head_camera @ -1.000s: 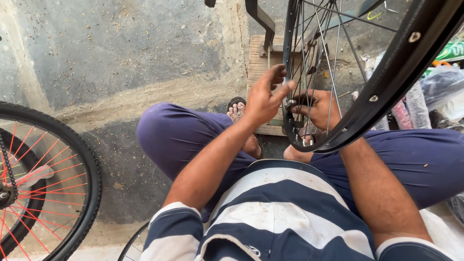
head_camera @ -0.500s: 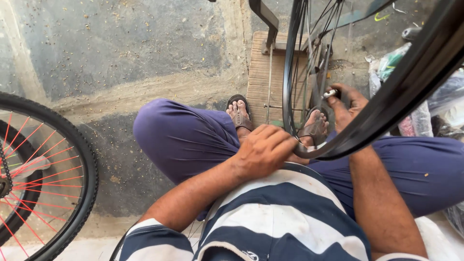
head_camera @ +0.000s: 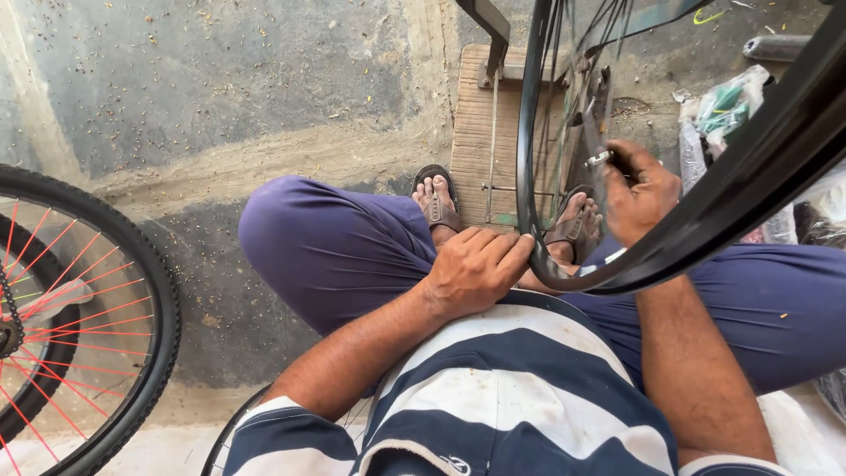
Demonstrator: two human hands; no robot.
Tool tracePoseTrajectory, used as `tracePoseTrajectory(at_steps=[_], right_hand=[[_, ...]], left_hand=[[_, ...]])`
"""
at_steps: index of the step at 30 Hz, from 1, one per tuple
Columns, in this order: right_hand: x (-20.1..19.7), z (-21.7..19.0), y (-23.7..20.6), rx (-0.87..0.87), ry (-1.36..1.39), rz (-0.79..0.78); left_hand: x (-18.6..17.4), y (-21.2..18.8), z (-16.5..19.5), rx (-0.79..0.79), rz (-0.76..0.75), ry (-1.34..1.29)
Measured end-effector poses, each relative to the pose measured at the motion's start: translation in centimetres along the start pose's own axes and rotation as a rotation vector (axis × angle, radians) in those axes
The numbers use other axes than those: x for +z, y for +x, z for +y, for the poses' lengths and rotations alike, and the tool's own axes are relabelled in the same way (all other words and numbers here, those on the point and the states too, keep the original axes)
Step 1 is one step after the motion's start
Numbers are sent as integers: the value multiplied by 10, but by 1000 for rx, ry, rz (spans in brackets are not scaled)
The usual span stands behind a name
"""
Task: The person sits on the floor and uses a spoke wrench to tighten the nipples on a bicycle wheel mounted on a truing stand. They rotate the wheel periodically to access different spokes and continue adjusting the tension throughout the clip.
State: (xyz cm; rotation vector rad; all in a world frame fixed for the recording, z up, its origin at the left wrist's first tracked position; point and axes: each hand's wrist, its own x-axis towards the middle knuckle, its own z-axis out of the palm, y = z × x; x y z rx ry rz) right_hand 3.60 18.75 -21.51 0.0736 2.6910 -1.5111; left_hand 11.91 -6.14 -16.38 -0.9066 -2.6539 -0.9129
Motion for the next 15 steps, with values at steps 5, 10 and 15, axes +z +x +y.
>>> tracePoseTrajectory(at_steps=[5, 10, 15], right_hand=[[-2, -3, -1, 46, -68, 7], [-3, -5, 0, -9, -146, -21], [-3, -5, 0, 12, -84, -23]], left_hand=[[1, -1, 1, 15, 20, 2], [0, -1, 0, 6, -2, -9], [1, -2, 0, 13, 10, -13]])
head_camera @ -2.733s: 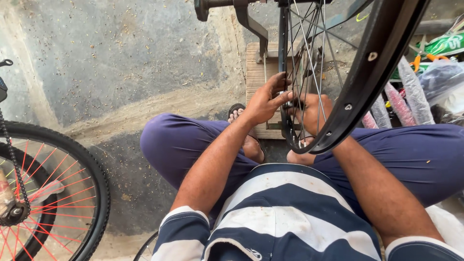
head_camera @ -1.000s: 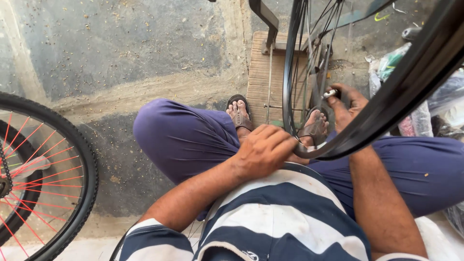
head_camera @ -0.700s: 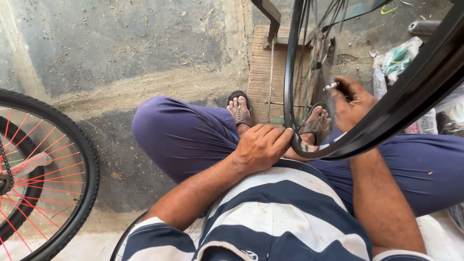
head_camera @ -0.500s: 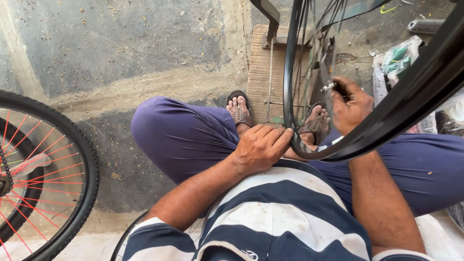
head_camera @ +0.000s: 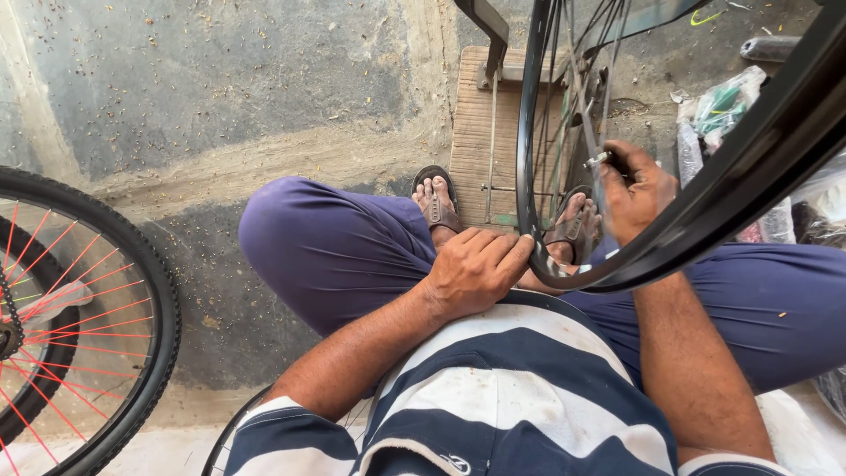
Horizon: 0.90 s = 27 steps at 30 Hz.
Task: The person sits on the floor and uses a spoke wrench to tighten the nipples on a bicycle wheel mounted on a truing stand. They rotate the wheel periodically to access different spokes and continue adjusting the tension throughout the clip.
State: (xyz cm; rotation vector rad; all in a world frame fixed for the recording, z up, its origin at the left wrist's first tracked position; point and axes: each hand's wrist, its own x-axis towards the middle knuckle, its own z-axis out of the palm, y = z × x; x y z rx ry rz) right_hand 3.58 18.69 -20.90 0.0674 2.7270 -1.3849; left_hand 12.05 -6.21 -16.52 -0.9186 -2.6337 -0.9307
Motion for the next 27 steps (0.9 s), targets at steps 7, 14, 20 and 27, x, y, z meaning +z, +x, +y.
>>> tracePoseTrajectory(at_steps=[7, 14, 20, 27], right_hand=[[1, 6, -2, 14, -89, -14], [4, 11, 0, -10, -15, -38], [3, 4, -3, 44, -11, -8], [2, 1, -2, -10, 12, 11]], left_hand=[[-4, 4, 3, 2, -4, 9], [-58, 40, 24, 32, 118, -169], [-76, 52, 38, -5, 173, -287], [-18, 22, 5, -100, -57, 0]])
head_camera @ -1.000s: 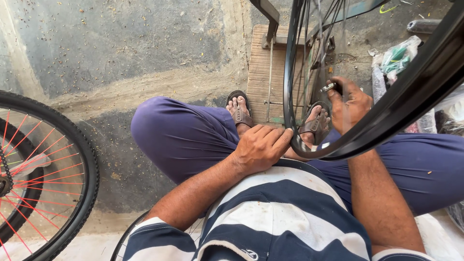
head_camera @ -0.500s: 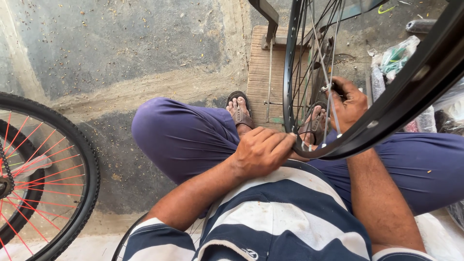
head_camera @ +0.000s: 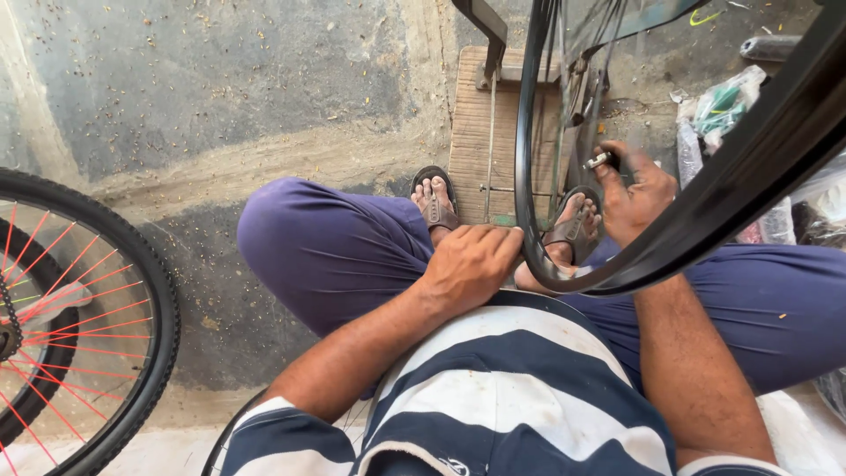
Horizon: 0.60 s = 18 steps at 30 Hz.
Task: The person sits on the floor and uses a spoke wrench to tighten the nipples on a bicycle wheel mounted on a truing stand. They rotate the wheel periodically to access different spokes and continue adjusting the tension throughout the clip.
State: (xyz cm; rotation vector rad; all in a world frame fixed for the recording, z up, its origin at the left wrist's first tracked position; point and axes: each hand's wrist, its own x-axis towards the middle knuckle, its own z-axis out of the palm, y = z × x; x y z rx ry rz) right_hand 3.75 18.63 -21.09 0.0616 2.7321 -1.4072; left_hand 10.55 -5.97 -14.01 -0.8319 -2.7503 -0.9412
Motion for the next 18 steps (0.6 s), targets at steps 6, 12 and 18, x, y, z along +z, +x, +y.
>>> tracePoseTrajectory(at_steps=[6, 12, 18], right_hand=[[-1, 8, 0, 45, -59, -2], [1, 13, 0, -31, -5, -5], [3, 13, 0, -74, -43, -14]], left_hand=[[21, -21, -5, 71, 34, 13], [23, -18, -4, 76, 28, 17], [4, -11, -1, 136, 108, -70]])
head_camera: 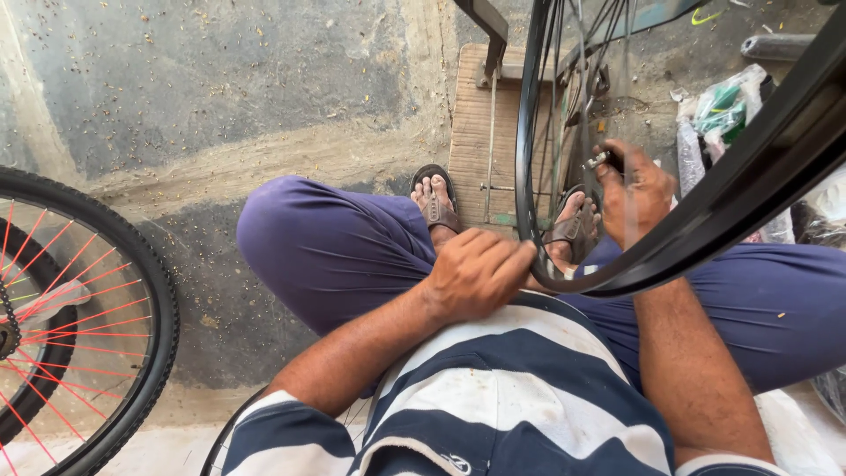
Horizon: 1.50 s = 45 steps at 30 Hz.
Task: The person sits on the floor and uses a spoke wrench to tighten the nipples on a bicycle wheel mounted on a truing stand. They rotate the wheel periodically to access different spokes and continue adjusting the tension throughout the clip.
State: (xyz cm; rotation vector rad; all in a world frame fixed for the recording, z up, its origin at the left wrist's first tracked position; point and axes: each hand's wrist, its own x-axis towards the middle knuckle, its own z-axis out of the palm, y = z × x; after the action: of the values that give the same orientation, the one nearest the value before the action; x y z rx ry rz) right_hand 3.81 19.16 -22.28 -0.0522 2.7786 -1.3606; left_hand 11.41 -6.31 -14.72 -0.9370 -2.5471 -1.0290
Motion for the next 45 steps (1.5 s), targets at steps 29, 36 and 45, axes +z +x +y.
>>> tracePoseTrajectory(at_steps=[29, 36, 45], right_hand=[[38, 15, 14, 64, 269, -475], [22, -12, 12, 227, 345, -657], [42, 6, 37, 219, 470, -720]], left_hand=[[98, 47, -104, -785, 39, -487], [100, 49, -99, -742, 96, -424], [90, 51, -99, -702, 152, -345]])
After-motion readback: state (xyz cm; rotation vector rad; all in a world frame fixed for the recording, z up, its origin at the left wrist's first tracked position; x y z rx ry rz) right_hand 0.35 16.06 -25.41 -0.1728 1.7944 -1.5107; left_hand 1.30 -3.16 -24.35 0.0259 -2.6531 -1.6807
